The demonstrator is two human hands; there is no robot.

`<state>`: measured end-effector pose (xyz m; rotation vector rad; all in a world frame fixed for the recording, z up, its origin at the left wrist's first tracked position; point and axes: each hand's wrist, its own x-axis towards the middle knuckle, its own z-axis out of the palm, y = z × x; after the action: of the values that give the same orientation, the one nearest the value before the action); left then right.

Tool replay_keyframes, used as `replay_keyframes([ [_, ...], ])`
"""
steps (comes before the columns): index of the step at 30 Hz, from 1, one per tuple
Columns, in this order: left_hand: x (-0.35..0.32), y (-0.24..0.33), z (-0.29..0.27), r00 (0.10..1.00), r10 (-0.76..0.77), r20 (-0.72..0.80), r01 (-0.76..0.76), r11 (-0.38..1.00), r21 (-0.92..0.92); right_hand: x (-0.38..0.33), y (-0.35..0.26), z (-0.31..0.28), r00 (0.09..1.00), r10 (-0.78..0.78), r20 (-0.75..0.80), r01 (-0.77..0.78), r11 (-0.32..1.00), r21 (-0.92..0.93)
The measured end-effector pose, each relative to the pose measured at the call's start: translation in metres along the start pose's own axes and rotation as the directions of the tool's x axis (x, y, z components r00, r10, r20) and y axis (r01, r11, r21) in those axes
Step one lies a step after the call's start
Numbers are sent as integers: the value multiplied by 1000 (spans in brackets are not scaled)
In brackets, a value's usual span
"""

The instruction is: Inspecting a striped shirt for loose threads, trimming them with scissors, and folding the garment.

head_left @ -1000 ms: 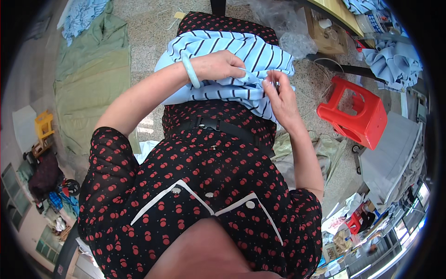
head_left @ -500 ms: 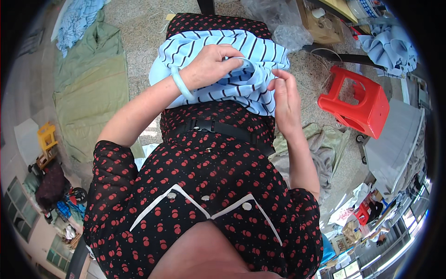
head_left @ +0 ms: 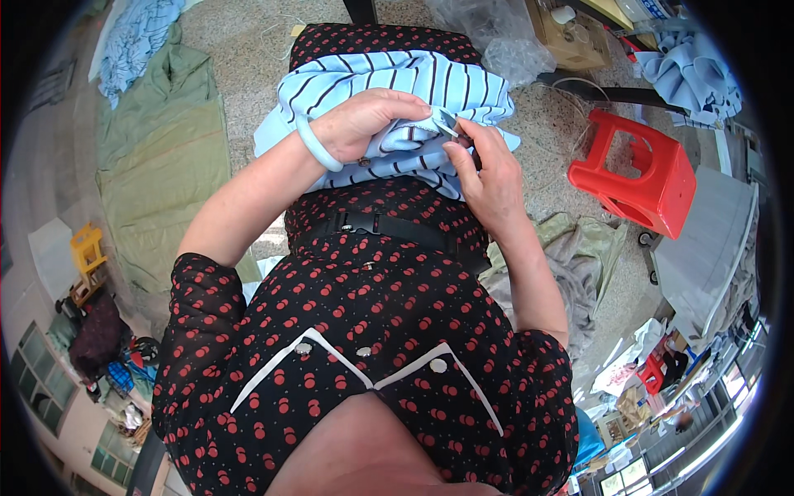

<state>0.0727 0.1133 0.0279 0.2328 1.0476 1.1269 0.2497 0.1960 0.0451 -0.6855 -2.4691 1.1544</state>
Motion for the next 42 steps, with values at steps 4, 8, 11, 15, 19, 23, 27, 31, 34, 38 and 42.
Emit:
replay_keyframes([
  [4,0,-2,3,1000,-1,-25,0,998,-65,1,3,0,999,27,25,-27,1000,6],
  [8,-1,-3,0,999,-40,-11,39,997,-72,3,3,1,1000,28,7,-29,995,94],
  [11,-1,-3,0,1000,-11,-24,10,999,-43,3,3,4,999,38,-10,-36,989,141],
  [15,-1,-3,-1,1000,4,-5,-5,999,-43,4,4,4,999,53,-9,-51,983,175],
  [19,-2,-3,-3,1000,-6,19,6,999,-42,4,7,6,998,35,-45,-29,990,137],
  [23,-3,3,-3,996,-29,89,38,995,-97,5,12,2,988,96,-118,-69,975,213],
  [27,-2,2,-2,999,-4,32,5,999,-53,2,1,0,997,37,-74,-29,993,118],
  [31,0,0,-4,1000,8,22,-8,999,-31,1,4,5,998,57,-30,-53,989,135],
  [34,2,-5,-7,998,18,64,-15,999,-48,-1,7,11,996,36,-86,-22,988,156],
  [38,4,-14,-7,995,34,97,-19,989,-149,-2,5,17,986,113,-119,-86,974,208],
  [42,3,-17,-2,994,78,81,-60,978,-202,-3,5,19,982,82,-167,-54,985,166],
])
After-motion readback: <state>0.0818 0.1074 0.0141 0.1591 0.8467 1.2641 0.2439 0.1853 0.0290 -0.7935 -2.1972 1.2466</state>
